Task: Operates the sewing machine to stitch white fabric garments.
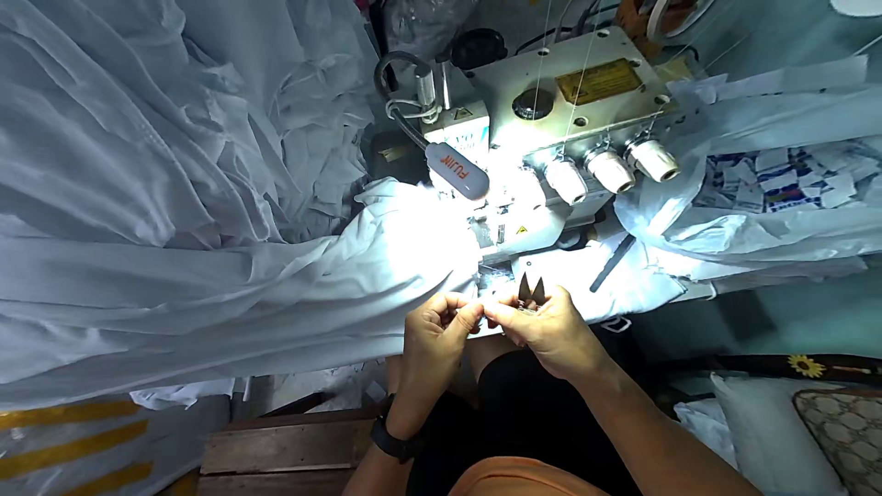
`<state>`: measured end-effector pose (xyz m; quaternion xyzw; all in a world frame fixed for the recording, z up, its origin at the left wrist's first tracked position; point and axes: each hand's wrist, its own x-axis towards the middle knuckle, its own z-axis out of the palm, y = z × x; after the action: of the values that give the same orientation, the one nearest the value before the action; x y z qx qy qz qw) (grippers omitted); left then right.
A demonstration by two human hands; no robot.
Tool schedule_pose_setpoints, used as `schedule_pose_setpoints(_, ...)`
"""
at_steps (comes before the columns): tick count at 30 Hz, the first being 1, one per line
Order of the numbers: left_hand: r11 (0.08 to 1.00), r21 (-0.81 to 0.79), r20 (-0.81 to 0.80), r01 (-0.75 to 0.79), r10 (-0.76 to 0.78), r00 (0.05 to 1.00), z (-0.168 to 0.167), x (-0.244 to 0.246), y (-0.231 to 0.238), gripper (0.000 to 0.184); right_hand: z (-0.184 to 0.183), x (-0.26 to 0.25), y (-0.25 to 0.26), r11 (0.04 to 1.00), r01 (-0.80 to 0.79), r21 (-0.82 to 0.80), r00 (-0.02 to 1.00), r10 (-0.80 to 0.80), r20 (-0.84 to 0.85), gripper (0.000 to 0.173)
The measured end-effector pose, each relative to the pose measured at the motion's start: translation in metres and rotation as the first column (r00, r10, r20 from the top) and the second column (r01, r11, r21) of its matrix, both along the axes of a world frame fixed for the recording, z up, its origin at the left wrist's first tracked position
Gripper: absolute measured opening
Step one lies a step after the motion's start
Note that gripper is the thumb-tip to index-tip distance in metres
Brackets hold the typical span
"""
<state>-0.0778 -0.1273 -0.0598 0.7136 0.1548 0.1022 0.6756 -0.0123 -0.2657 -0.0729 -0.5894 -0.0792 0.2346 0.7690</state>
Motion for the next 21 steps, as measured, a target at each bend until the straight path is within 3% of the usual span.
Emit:
schedule_pose_setpoints(4, 0.995, 0.093, 0.023, 0.030, -0.033, 0.999, -0.002, 0.001, 0.002, 0.007, 0.002, 0.000, 0.000, 1.000, 0.025, -0.019, 1.000, -0.025, 0.018, 0.021)
schedule_pose_setpoints(6, 0.949, 0.314, 0.079, 0.022, -0.049, 0.996, 0.000, 0.001, 0.006, 0.011, 0.003, 0.000, -0.001, 1.000, 0.014, -0.025, 0.995, -0.012, 0.099, 0.019)
schedule_pose_setpoints(9, 0.822, 0.568, 0.175, -0.048, -0.064, 0.983, 0.019, 0.003, 0.019, 0.019, 0.002, 0.007, -0.004, 1.000, 0.005, -0.027, 0.924, 0.006, 0.383, 0.004)
schedule_pose_setpoints(10, 0.795, 0.602, 0.177, -0.072, -0.045, 0.983, 0.027, 0.005, 0.025, 0.021, -0.001, 0.013, -0.004, 0.997, 0.050, -0.060, 0.858, -0.012, 0.514, 0.005)
schedule_pose_setpoints(12, 0.776, 0.626, 0.135, -0.077, -0.011, 0.991, 0.036, 0.015, 0.037, 0.020, -0.018, 0.031, -0.001, 0.956, 0.234, -0.177, 0.632, -0.011, 0.775, 0.016)
schedule_pose_setpoints(15, 0.766, 0.642, 0.053, -0.030, -0.005, 0.999, 0.032, 0.038, 0.047, 0.013, -0.047, 0.060, 0.004, 0.895, 0.385, -0.225, 0.274, 0.122, 0.954, 0.018)
schedule_pose_setpoints(18, 0.687, 0.726, 0.025, 0.016, -0.051, 0.998, 0.016, 0.058, 0.046, 0.015, -0.055, 0.069, 0.009, 0.922, 0.330, -0.201, 0.127, 0.168, 0.978, 0.018)
schedule_pose_setpoints(21, 0.605, 0.796, 0.023, 0.024, -0.071, 0.997, 0.007, 0.067, 0.047, 0.017, -0.058, 0.068, 0.011, 0.945, 0.291, -0.150, 0.101, 0.125, 0.987, 0.016)
